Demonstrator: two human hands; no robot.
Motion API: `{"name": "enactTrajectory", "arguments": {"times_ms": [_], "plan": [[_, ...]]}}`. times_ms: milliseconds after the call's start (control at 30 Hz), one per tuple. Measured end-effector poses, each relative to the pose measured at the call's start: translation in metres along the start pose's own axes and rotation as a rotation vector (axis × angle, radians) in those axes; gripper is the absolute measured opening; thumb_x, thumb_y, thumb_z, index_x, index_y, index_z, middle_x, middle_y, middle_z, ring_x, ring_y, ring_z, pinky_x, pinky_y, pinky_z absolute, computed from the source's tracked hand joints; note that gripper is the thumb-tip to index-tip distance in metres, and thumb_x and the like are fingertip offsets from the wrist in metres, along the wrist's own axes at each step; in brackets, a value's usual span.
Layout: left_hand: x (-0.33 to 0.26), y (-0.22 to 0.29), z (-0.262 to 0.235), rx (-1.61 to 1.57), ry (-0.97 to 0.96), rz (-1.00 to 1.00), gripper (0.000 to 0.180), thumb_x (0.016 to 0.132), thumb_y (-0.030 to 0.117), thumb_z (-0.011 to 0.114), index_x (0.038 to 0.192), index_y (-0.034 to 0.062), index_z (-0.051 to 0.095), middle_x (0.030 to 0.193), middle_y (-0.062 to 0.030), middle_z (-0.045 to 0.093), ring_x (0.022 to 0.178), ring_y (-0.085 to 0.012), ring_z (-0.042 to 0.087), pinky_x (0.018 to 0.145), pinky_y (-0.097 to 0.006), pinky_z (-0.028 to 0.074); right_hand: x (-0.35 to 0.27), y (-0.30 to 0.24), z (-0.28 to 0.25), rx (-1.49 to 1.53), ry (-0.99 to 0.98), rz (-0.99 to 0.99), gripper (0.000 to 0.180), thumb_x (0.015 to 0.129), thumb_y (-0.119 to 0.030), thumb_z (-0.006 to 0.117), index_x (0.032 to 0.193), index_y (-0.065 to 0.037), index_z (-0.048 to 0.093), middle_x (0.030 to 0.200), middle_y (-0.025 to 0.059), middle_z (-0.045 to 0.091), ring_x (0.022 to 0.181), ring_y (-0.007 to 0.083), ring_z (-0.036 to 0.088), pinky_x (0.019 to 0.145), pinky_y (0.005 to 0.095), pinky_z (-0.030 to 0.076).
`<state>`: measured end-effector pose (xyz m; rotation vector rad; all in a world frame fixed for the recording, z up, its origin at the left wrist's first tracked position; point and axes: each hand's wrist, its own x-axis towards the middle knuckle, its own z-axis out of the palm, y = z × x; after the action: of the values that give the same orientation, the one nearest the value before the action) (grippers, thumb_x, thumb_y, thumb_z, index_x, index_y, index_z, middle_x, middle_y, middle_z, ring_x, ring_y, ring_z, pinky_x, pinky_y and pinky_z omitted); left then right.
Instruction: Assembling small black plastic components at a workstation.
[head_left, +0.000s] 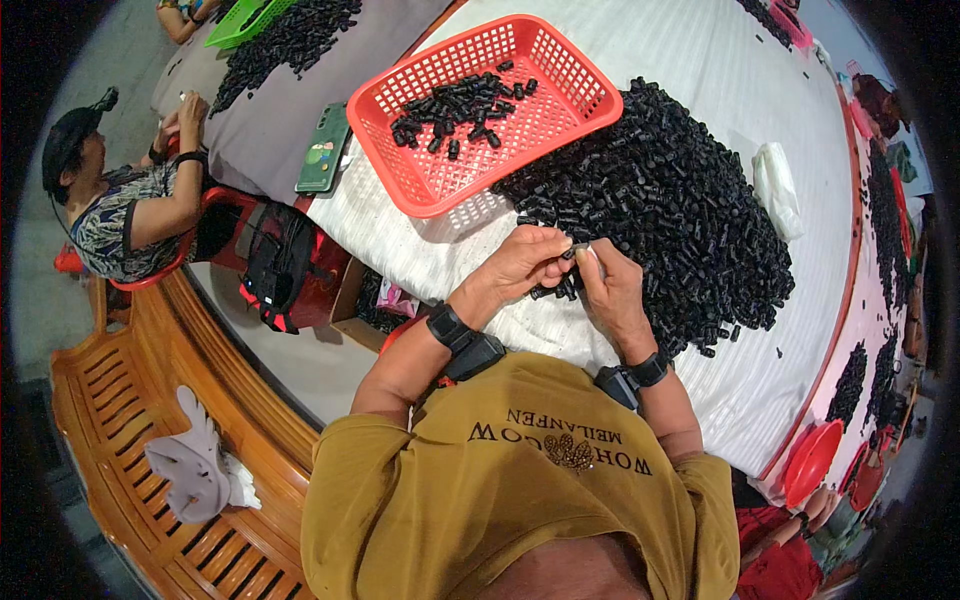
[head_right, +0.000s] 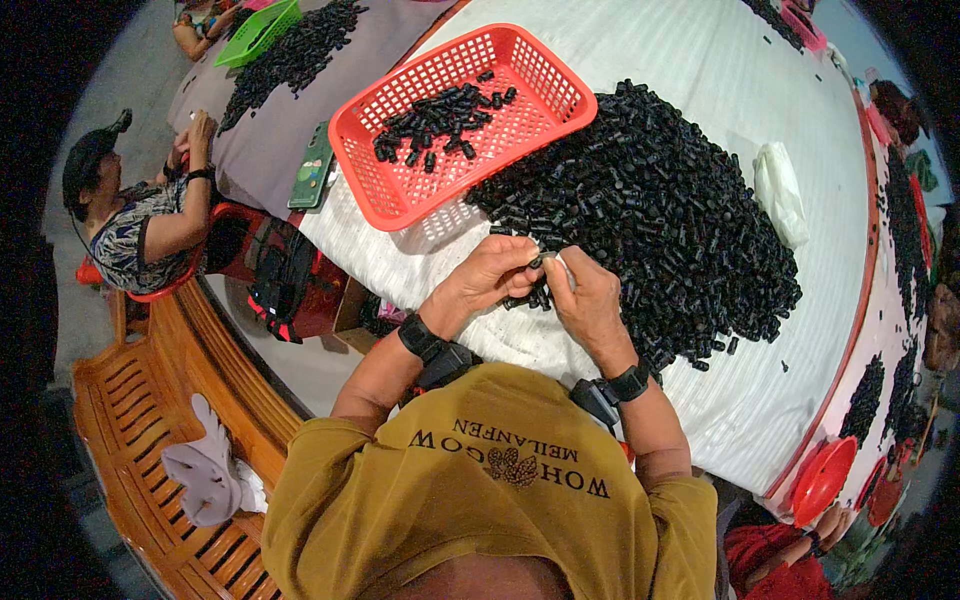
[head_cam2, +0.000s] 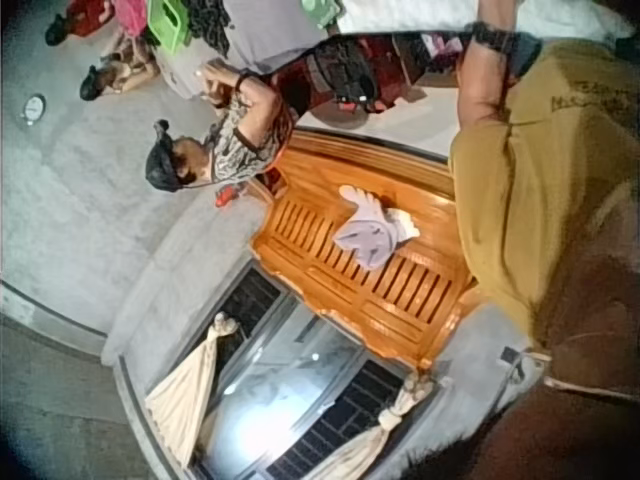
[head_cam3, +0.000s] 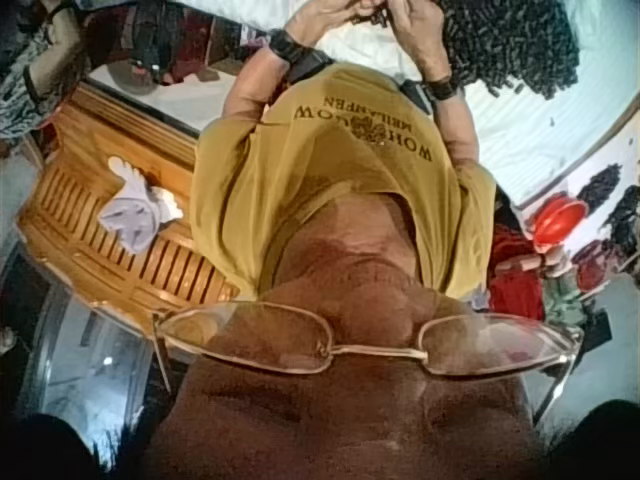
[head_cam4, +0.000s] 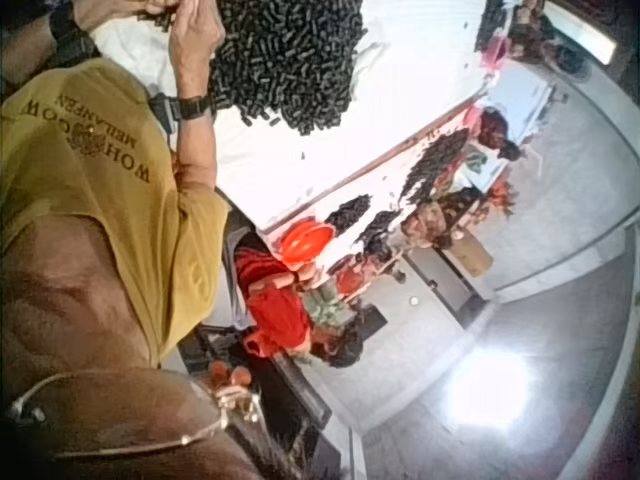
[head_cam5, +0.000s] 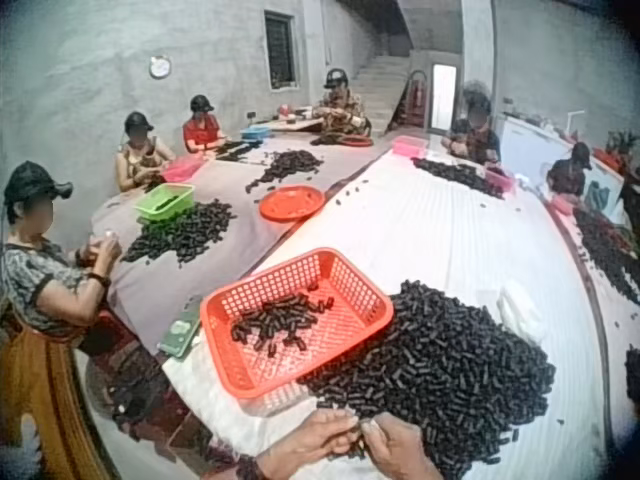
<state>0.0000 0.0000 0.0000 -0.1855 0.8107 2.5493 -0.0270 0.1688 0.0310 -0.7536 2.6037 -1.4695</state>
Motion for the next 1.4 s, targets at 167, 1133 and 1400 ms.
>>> {"name": "enactTrajectory", "arguments": {"times_ms": [167,1133,1400], "plan": [[0.0013,-0.0016,0.0044,0.065,0.077,-0.006,0.016,0.091,0.017,0.055,0.085,0.002,0.056,0.071,-0.0038,0.054,0.051,-0.0051,0.041,0.045,-0.019,0.034,0.0005,-0.0063,-0.0034,-0.006,-0.026,-0.029,0.02,0.087,-0.014,0.058,0.074,-0.001,0.051,0.06,0.0131,0.047,0.049,0.023,0.049,0.047,0.0318,0.039],[0.0016,-0.0004,0.0027,0.012,0.03,-0.012,0.018,0.093,0.018,0.053,0.085,0.0019,0.056,0.071,-0.0041,0.054,0.05,-0.0039,0.04,0.044,-0.019,0.033,-0.0003,-0.0061,-0.0007,0.026,0.046,0.007,0.018,0.086,-0.012,0.057,0.075,0.001,0.05,0.063,0.0134,0.048,0.051,0.0244,0.05,0.048,0.032,0.04],[0.0021,-0.0023,-0.0005,-0.002,0.008,-0.005,0.016,0.091,0.017,0.054,0.087,0.0016,0.057,0.071,-0.0041,0.054,0.05,-0.0041,0.04,0.044,-0.019,0.033,-0.0002,-0.0071,-0.003,-0.022,0.021,-0.001,0.019,0.086,-0.012,0.057,0.074,0.0,0.05,0.062,0.0134,0.048,0.051,0.0248,0.051,0.048,0.0321,0.04]]}}
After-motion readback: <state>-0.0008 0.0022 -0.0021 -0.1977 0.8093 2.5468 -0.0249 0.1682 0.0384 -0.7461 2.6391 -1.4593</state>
